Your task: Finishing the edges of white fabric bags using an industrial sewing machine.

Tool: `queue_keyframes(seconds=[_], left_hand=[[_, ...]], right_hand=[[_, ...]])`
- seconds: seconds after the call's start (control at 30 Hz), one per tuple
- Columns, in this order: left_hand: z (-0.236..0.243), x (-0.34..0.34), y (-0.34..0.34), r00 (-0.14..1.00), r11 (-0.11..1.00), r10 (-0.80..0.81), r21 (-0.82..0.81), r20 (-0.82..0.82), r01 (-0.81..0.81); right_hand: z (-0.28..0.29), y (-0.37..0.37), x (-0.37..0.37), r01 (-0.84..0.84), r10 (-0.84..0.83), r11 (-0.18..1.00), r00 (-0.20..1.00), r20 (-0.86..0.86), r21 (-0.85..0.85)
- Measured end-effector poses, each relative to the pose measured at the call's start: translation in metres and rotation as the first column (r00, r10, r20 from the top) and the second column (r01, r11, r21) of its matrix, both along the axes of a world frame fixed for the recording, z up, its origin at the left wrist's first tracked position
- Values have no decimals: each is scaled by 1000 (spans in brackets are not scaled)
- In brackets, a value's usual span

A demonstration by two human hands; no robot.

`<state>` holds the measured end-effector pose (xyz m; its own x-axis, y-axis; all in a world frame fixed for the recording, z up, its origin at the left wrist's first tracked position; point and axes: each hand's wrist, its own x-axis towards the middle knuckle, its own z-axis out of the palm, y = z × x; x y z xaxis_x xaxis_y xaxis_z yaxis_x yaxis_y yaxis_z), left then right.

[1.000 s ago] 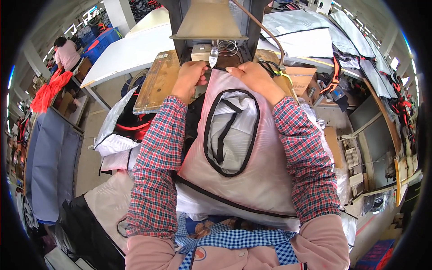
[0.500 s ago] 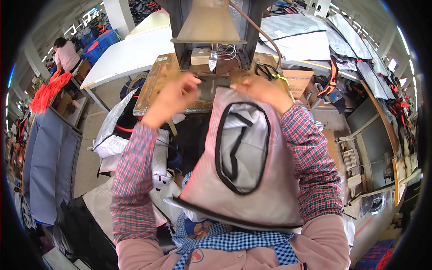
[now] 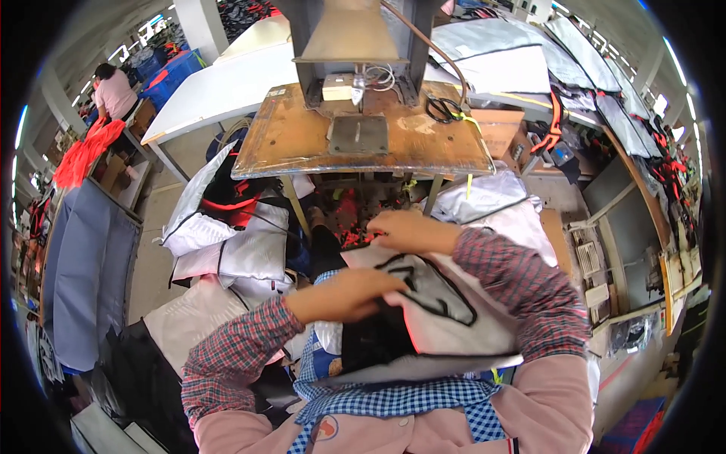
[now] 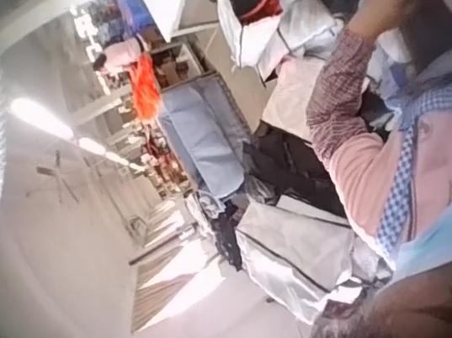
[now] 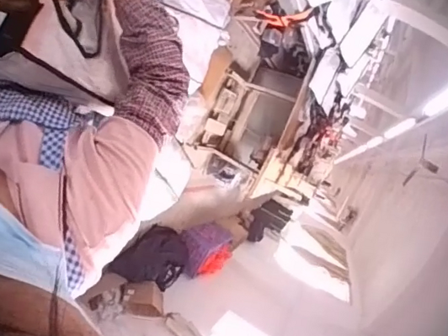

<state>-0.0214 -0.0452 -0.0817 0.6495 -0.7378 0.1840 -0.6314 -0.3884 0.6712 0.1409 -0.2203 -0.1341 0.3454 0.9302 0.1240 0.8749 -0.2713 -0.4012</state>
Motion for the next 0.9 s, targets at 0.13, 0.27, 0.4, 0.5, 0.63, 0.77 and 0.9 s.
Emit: queue_keyframes(seconds=[0.13,0.27,0.4,0.5,0.63,0.77,0.9], left_hand=[[-11,26,17,980,969,171,-164,-98,-185],[-15,51,17,887,910,187,-266,-422,-319],[-9,69,12,785,856,137,-326,-605,-401],[-9,72,6,765,885,158,-254,-625,-391],[35,57,17,855,953,198,-109,-480,-282],[65,70,35,772,836,39,-403,-635,-373],[68,100,41,702,711,314,-332,-639,-620]], right_hand=[[128,-49,-46,129,-110,991,920,-376,28],[186,-110,-101,192,-141,977,914,-381,98],[160,-106,-120,292,-338,929,919,201,226],[142,-98,-92,483,-540,841,778,322,244],[135,-88,-35,483,-564,820,773,289,307],[126,-69,-8,392,-435,897,866,248,205],[125,-46,11,401,-423,906,871,250,134]])
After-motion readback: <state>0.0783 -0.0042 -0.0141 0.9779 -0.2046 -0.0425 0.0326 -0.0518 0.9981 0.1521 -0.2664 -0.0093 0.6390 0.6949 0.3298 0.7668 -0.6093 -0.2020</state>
